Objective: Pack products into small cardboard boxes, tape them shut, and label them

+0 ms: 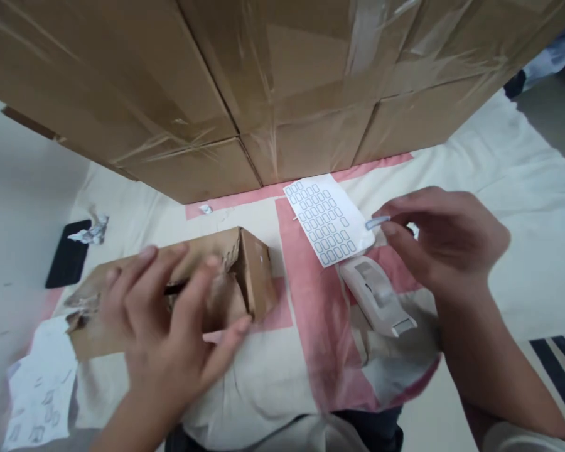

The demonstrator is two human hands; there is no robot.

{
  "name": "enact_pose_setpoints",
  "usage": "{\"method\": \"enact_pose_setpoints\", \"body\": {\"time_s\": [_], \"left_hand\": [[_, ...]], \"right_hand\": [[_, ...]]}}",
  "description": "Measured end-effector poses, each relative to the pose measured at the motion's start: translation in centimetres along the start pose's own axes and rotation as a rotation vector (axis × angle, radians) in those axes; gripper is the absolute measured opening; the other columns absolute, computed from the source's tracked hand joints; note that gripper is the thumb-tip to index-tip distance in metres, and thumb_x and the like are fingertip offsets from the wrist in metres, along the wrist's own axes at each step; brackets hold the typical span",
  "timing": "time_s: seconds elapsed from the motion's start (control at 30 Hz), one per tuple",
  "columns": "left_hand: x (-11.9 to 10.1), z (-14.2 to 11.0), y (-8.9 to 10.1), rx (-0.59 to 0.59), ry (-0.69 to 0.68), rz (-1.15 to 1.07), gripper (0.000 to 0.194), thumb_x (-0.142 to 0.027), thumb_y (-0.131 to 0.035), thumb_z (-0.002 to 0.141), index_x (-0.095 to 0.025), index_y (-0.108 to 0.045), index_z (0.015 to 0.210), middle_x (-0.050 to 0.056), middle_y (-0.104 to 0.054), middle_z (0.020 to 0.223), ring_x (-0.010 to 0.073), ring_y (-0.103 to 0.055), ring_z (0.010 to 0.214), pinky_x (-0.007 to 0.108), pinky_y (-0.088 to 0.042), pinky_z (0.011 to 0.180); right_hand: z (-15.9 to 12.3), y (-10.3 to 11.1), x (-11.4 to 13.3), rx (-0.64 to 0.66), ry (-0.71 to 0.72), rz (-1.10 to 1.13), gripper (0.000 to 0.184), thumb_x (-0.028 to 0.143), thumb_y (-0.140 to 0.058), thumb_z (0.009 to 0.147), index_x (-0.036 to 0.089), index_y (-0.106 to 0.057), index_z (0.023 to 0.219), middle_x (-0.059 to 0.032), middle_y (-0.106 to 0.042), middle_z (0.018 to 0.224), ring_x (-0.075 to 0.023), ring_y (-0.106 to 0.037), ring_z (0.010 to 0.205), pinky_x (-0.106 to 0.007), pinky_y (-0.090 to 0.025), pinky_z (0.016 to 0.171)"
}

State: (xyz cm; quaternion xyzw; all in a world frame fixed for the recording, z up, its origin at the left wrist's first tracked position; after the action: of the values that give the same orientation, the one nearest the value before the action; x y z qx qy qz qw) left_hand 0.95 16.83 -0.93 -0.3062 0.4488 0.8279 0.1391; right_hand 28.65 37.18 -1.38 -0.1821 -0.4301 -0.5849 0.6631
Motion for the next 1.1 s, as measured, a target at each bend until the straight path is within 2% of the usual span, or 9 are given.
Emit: {"method": "enact_pose_setpoints", "body": {"time_s": [0.07,0.17,0.3,0.37,0.43,0.63,0.8,0.9,1.1], "left_hand": [[1.2,1.9,0.2,0.165,-0.151,0.223,0.087,-0.052,-0.088,0.064,-0.042,-0.058,0.145,0.003,-0.054,0.154,0.0493,-0.031,0.151,0.068,-0.01,0.126],[2.4,3.0,-0.4,0.38,-0.317,0.333,0.084,-0.059,-0.067,0.084,-0.042,-0.036,0.16,0.0,-0.035,0.169,0.0485,-0.032,0.153,0.072,-0.024,0.121],[2.4,2.9,-0.5,0.42,-0.359,0.381,0.077,-0.063,-0.053,0.092,-0.042,-0.03,0.162,0.0,-0.031,0.171,0.0452,-0.03,0.155,0.068,-0.026,0.124],[1.9,2.8,-0.5,0.403,-0.372,0.405,0.076,-0.066,-0.048,0.094,-0.04,-0.03,0.163,0.002,-0.031,0.171,0.0441,-0.03,0.155,0.065,-0.027,0.125],[1.4,2.7,-0.6,0.388,-0.392,0.439,0.076,-0.069,-0.044,0.096,-0.035,-0.031,0.163,0.006,-0.033,0.17,0.0435,-0.031,0.155,0.063,-0.029,0.124],[0.6,2.9,-0.9,0.353,-0.436,0.492,0.077,-0.072,-0.037,0.098,-0.021,-0.046,0.154,0.018,-0.047,0.16,0.0407,-0.039,0.152,0.061,-0.035,0.12],[-0.2,2.9,-0.4,0.113,-0.527,0.45,0.065,-0.066,-0.034,0.102,-0.018,-0.066,0.132,0.015,-0.07,0.135,0.0334,-0.062,0.133,0.048,-0.049,0.108],[-0.2,2.5,-0.2,0.017,-0.572,0.419,0.057,-0.058,-0.038,0.102,-0.016,-0.071,0.122,0.013,-0.077,0.122,0.0313,-0.069,0.124,0.044,-0.054,0.101],[-0.1,2.2,0.0,0.027,-0.55,0.371,0.05,-0.051,-0.04,0.103,-0.015,-0.071,0.12,0.012,-0.078,0.12,0.0315,-0.071,0.121,0.043,-0.061,0.091]], "right_hand": [[-0.6,-2.1,2.3,0.088,-0.022,0.084,0.033,0.008,-0.072,0.086,0.032,-0.074,0.107,-0.0031,-0.075,0.095,-0.02,-0.069,0.078,-0.035,-0.052,0.062],[-2.1,-6.7,4.6,0.197,-0.164,0.308,0.035,0.005,-0.063,0.089,0.032,-0.069,0.111,-0.0022,-0.074,0.095,-0.0174,-0.069,0.076,-0.032,-0.053,0.061],[-4.8,-13.3,4.0,0.238,-0.449,0.442,0.035,0.008,-0.064,0.087,0.028,-0.061,0.115,0.0014,-0.07,0.091,-0.0102,-0.063,0.064,-0.025,-0.049,0.055],[-5.7,-15.6,3.3,0.232,-0.487,0.449,0.038,0.008,-0.063,0.086,0.027,-0.058,0.118,0.0027,-0.067,0.089,-0.0085,-0.062,0.064,-0.022,-0.048,0.056],[-6.1,-17.0,2.6,0.212,-0.45,0.455,0.039,0.008,-0.062,0.087,0.027,-0.057,0.121,0.0028,-0.066,0.09,-0.0083,-0.062,0.069,-0.021,-0.048,0.06],[-7.5,-18.6,-0.3,0.155,-0.425,0.48,0.034,0.009,-0.059,0.094,0.03,-0.057,0.121,0.0019,-0.06,0.094,-0.0093,-0.061,0.08,-0.02,-0.052,0.072],[-9.1,-19.4,-1.2,0.221,-0.488,0.535,0.036,0.012,-0.056,0.099,0.032,-0.056,0.128,0.0005,-0.061,0.098,-0.0098,-0.062,0.084,-0.02,-0.053,0.073],[-8.8,-19.0,-1.3,0.2,-0.516,0.565,0.034,0.013,-0.06,0.099,0.033,-0.059,0.127,-0.001,-0.063,0.105,-0.0103,-0.064,0.089,-0.02,-0.055,0.076],[-7.6,-18.3,-1.2,0.178,-0.483,0.583,0.036,0.009,-0.06,0.099,0.034,-0.064,0.123,-0.0004,-0.064,0.106,-0.01,-0.064,0.094,-0.019,-0.055,0.079]]}}
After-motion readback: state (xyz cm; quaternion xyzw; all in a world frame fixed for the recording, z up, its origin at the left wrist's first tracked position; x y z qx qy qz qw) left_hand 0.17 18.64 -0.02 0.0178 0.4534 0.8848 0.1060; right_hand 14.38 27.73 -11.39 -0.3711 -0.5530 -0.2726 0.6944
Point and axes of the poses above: each hand's wrist, its own z-axis towards the middle knuckle, its own y-axis out of the back of the hand, x = y × z, the point moved 7 cm from there along z, towards the middle knuckle
